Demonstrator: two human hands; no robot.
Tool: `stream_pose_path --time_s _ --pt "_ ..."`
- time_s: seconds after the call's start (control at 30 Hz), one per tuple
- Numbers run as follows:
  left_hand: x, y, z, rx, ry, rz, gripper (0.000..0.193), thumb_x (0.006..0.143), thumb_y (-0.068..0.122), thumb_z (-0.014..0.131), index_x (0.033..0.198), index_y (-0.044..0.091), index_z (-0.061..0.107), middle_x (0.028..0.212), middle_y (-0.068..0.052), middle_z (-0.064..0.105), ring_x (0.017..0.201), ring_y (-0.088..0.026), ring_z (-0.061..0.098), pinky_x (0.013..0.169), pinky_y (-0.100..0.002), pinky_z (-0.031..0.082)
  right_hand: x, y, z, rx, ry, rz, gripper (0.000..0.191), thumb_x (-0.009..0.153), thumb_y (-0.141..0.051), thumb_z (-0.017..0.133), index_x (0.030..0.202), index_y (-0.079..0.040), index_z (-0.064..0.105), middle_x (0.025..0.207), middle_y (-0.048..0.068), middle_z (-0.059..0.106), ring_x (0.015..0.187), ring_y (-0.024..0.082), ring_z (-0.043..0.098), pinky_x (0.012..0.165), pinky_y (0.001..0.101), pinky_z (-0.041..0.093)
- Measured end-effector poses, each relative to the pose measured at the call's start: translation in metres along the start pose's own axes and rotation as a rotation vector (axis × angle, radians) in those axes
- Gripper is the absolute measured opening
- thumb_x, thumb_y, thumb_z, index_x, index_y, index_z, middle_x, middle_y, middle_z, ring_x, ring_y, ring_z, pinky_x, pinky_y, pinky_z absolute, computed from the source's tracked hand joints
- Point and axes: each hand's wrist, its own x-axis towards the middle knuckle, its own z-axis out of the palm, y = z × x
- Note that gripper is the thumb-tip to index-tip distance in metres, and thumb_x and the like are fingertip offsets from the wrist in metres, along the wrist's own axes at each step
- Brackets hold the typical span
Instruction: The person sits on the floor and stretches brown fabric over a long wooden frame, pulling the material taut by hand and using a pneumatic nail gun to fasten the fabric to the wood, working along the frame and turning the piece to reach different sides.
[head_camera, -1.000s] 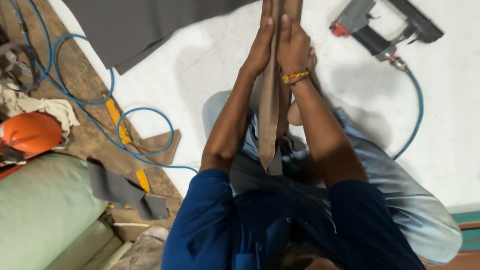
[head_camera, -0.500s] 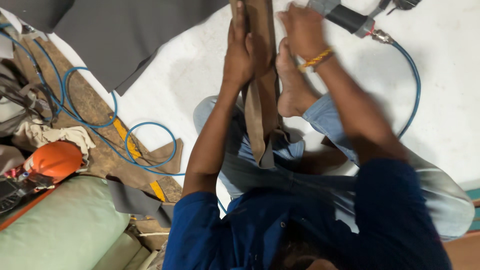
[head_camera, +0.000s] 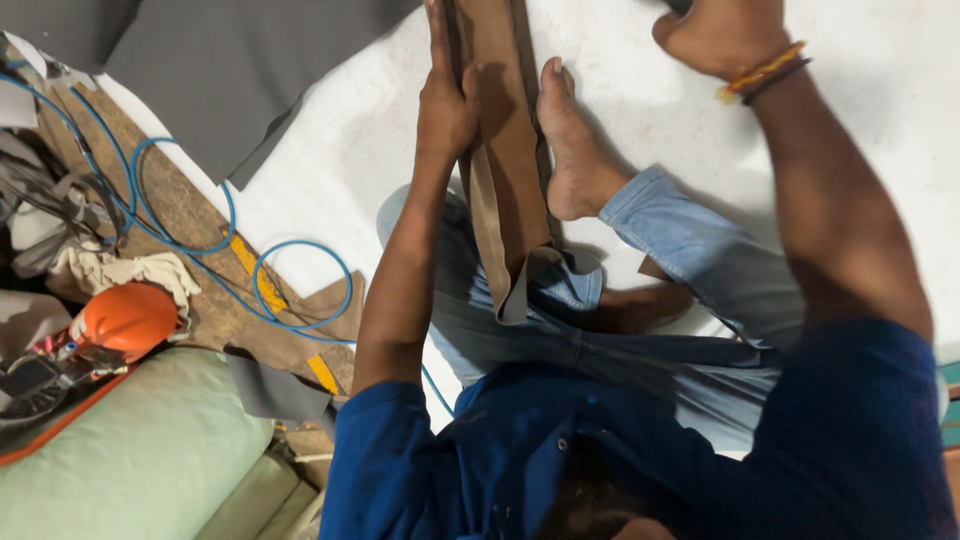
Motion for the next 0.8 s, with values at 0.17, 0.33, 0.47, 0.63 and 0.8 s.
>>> stream_pose_path --time_s 0.17,0.33,0.47,0.63,0.8 --pt "0.0 -0.002 0.004 0.093 0.025 -0.067 0.085 0.104 0.018 0.065 0.165 0.025 0.006 0.127 -0.03 0.07 0.118 -0.048 0.067 0.1 -0.05 0.055 0.013 -0.054 -0.03 0.556 -0.126 -0.232 0.037 0.092 -0.022 0.08 0.12 -0.001 0.069 0.092 0.012 0.071 0.086 0.022 0.07 0.076 0.0361 0.055" --pt "0.003 -0.001 0.004 0.068 0.028 -0.06 0.093 0.098 0.012 0.068 0.165 0.025 0.004 0.119 -0.03 0.071 0.11 -0.048 0.069 0.096 -0.051 0.056 0.032 -0.092 -0.035 0.558 -0.344 -0.118 0.035 0.086 -0.026 0.082 0.109 -0.004 0.07 0.076 0.01 0.068 0.069 0.02 0.069 0.067 0.036 0.053" --pt "0.003 -0.001 0.004 0.049 0.023 -0.053 0.1 0.093 0.005 0.067 0.165 0.027 0.0 0.124 -0.029 0.07 0.113 -0.047 0.069 0.095 -0.05 0.057 0.038 -0.098 -0.028 0.481 -0.27 -0.272 0.035 0.085 -0.027 0.086 0.102 -0.001 0.072 0.079 0.014 0.067 0.07 0.022 0.066 0.071 0.0366 0.053" --pt "0.002 0.002 0.004 0.007 0.017 -0.066 0.103 0.096 0.005 0.069 0.166 0.032 -0.002 0.129 -0.027 0.07 0.117 -0.045 0.071 0.095 -0.048 0.059 0.041 -0.093 -0.026 0.534 -0.305 -0.21 0.036 0.082 -0.026 0.084 0.106 -0.001 0.073 0.079 0.012 0.069 0.07 0.018 0.067 0.068 0.0356 0.053" --pt "0.005 0.015 0.001 0.002 0.053 0.067 0.11 0.09 0.004 0.072 0.163 0.033 -0.004 0.137 -0.028 0.066 0.113 -0.048 0.068 0.089 -0.048 0.059 0.056 -0.093 -0.031 0.557 -0.283 -0.136 0.035 0.083 -0.024 0.082 0.105 0.001 0.07 0.078 0.01 0.068 0.072 0.017 0.067 0.067 0.0329 0.052"
